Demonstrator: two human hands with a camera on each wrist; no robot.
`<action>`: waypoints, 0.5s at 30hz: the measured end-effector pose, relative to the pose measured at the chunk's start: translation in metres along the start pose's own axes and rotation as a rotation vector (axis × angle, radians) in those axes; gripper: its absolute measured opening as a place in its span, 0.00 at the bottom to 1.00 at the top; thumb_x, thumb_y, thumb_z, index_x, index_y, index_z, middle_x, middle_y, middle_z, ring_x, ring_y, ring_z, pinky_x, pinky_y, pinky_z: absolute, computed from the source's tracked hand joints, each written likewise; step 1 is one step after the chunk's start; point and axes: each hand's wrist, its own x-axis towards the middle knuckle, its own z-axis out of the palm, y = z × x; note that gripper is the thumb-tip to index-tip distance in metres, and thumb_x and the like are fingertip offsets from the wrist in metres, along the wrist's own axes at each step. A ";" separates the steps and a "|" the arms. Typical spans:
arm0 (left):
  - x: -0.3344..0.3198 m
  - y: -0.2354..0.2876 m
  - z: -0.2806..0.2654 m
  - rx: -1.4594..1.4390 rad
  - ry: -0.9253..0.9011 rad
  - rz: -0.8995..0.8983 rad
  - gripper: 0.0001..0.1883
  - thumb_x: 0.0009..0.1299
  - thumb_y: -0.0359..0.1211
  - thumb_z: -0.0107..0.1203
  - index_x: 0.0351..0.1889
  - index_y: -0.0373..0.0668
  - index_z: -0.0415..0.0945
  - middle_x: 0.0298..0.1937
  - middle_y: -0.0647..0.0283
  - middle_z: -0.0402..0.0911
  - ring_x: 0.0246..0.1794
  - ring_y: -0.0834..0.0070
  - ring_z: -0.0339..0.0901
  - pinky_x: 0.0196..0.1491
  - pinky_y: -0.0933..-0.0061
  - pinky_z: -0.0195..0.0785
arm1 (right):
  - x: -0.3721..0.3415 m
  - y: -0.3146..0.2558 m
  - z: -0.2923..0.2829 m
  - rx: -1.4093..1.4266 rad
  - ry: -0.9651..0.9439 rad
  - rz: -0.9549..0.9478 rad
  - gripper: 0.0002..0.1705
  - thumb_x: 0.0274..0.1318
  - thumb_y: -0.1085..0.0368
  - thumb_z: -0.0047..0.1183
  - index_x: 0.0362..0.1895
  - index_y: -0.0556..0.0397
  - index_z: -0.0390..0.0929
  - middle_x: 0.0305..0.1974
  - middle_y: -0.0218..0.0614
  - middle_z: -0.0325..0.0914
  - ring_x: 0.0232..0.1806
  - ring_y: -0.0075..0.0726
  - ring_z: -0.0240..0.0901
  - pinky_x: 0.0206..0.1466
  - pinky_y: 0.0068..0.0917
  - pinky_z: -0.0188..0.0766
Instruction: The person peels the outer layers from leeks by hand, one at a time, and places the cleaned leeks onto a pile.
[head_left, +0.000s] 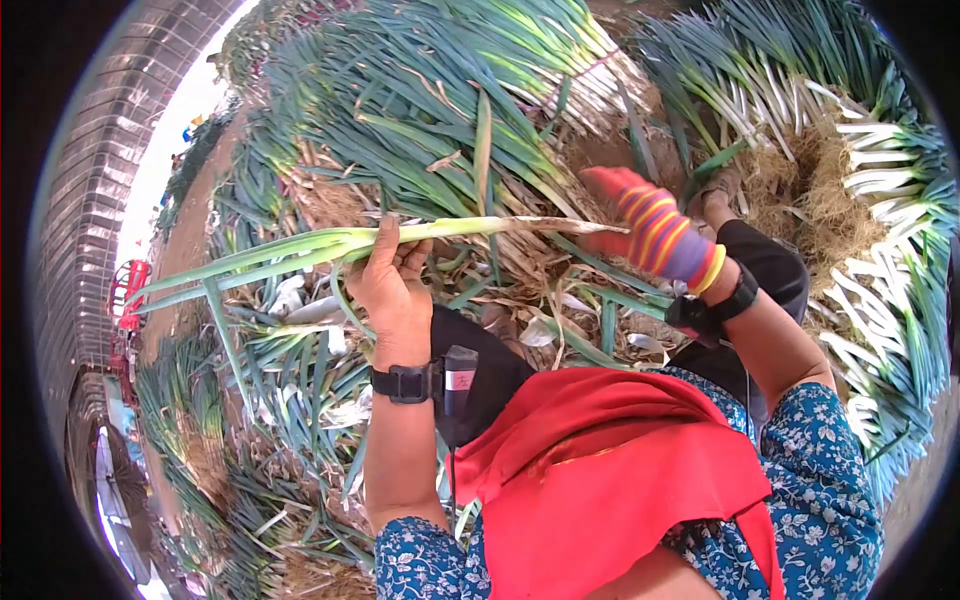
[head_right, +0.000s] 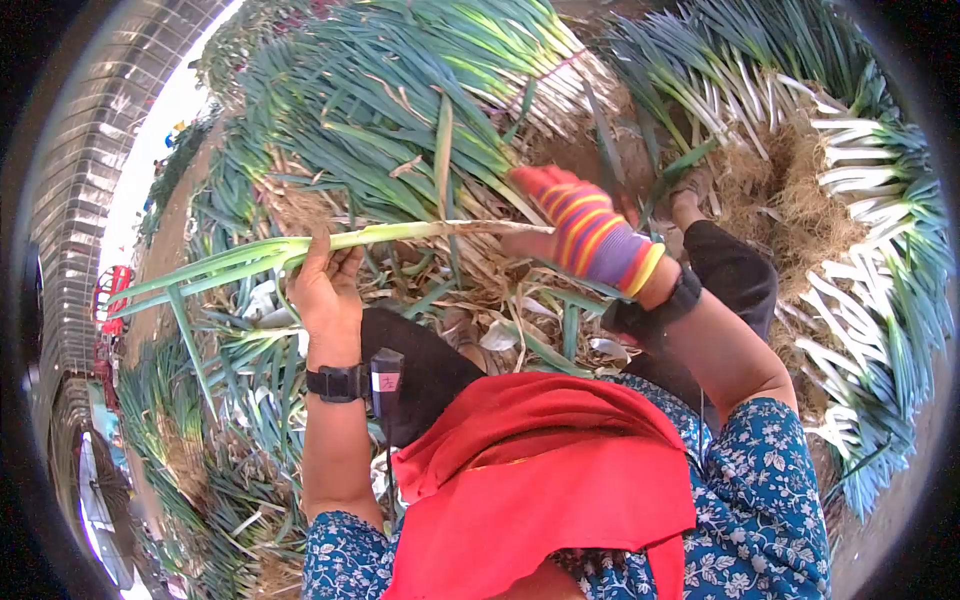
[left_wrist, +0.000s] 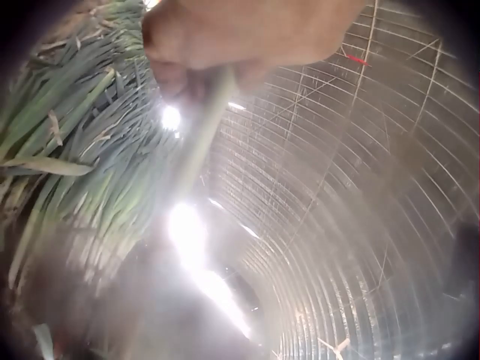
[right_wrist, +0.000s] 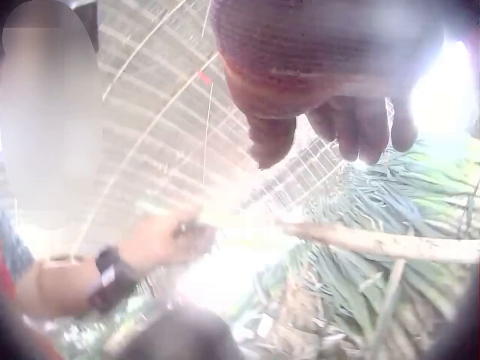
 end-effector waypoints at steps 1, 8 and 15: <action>0.002 -0.009 0.003 0.005 -0.001 -0.019 0.09 0.60 0.27 0.60 0.36 0.34 0.72 0.31 0.59 0.77 0.27 0.72 0.77 0.30 0.70 0.78 | -0.006 0.001 0.010 -0.100 -0.138 0.094 0.45 0.38 0.53 0.66 0.61 0.53 0.61 0.51 0.48 0.70 0.54 0.56 0.65 0.55 0.41 0.63; 0.002 -0.043 0.030 0.096 -0.223 -0.260 0.10 0.64 0.31 0.57 0.40 0.37 0.72 0.36 0.61 0.76 0.36 0.68 0.77 0.35 0.66 0.76 | 0.022 -0.001 0.073 0.610 -0.132 0.182 0.23 0.50 0.67 0.58 0.51 0.59 0.71 0.40 0.40 0.76 0.38 0.30 0.72 0.40 0.25 0.68; 0.027 -0.076 0.026 0.215 -0.368 -0.406 0.09 0.61 0.29 0.60 0.33 0.33 0.75 0.31 0.60 0.78 0.31 0.74 0.77 0.32 0.70 0.78 | 0.048 0.018 0.097 1.081 -0.250 0.447 0.20 0.49 0.69 0.59 0.49 0.60 0.74 0.38 0.32 0.78 0.36 0.19 0.69 0.38 0.23 0.68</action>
